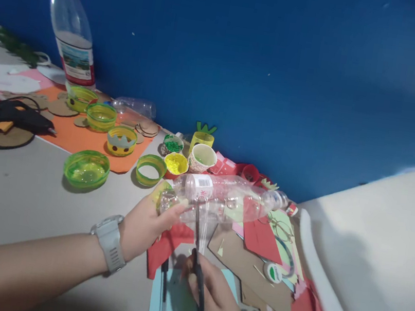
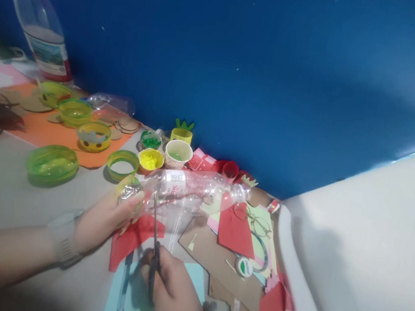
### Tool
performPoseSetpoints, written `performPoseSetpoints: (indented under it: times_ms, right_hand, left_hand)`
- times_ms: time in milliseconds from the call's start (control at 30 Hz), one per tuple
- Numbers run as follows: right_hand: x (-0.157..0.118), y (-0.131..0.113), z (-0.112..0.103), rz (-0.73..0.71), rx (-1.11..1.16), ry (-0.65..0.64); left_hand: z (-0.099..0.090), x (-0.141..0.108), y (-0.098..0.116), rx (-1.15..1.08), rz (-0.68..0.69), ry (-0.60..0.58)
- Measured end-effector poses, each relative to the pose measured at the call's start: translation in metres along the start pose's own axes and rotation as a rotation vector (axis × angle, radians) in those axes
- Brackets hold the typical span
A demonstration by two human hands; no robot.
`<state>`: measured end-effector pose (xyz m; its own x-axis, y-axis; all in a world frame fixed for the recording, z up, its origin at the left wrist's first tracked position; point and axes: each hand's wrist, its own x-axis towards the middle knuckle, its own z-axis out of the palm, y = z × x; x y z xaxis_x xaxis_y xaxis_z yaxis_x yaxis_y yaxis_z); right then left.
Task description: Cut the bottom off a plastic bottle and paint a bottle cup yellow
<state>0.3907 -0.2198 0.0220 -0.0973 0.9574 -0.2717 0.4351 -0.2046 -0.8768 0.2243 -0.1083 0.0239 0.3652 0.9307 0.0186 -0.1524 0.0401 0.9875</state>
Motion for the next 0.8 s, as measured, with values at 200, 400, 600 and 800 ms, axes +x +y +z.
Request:
performPoseSetpoints:
  times_ms: [200, 400, 600, 800]
  right_hand:
    - [-0.001, -0.006, 0.001, 0.007, 0.091, -0.034]
    - [0.0, -0.01, 0.003, 0.013, 0.126, -0.034]
    - [0.0, -0.004, 0.004, 0.016, 0.062, 0.003]
    - [0.001, 0.002, 0.005, -0.014, 0.148, -0.007]
  left_hand:
    - [-0.002, -0.003, 0.0, 0.099, 0.023, -0.124]
    - [-0.001, -0.006, 0.002, 0.179, 0.008, -0.113]
    - [-0.002, -0.006, 0.002, 0.221, 0.004, -0.118]
    - [-0.003, -0.004, 0.001, 0.226, 0.01, -0.097]
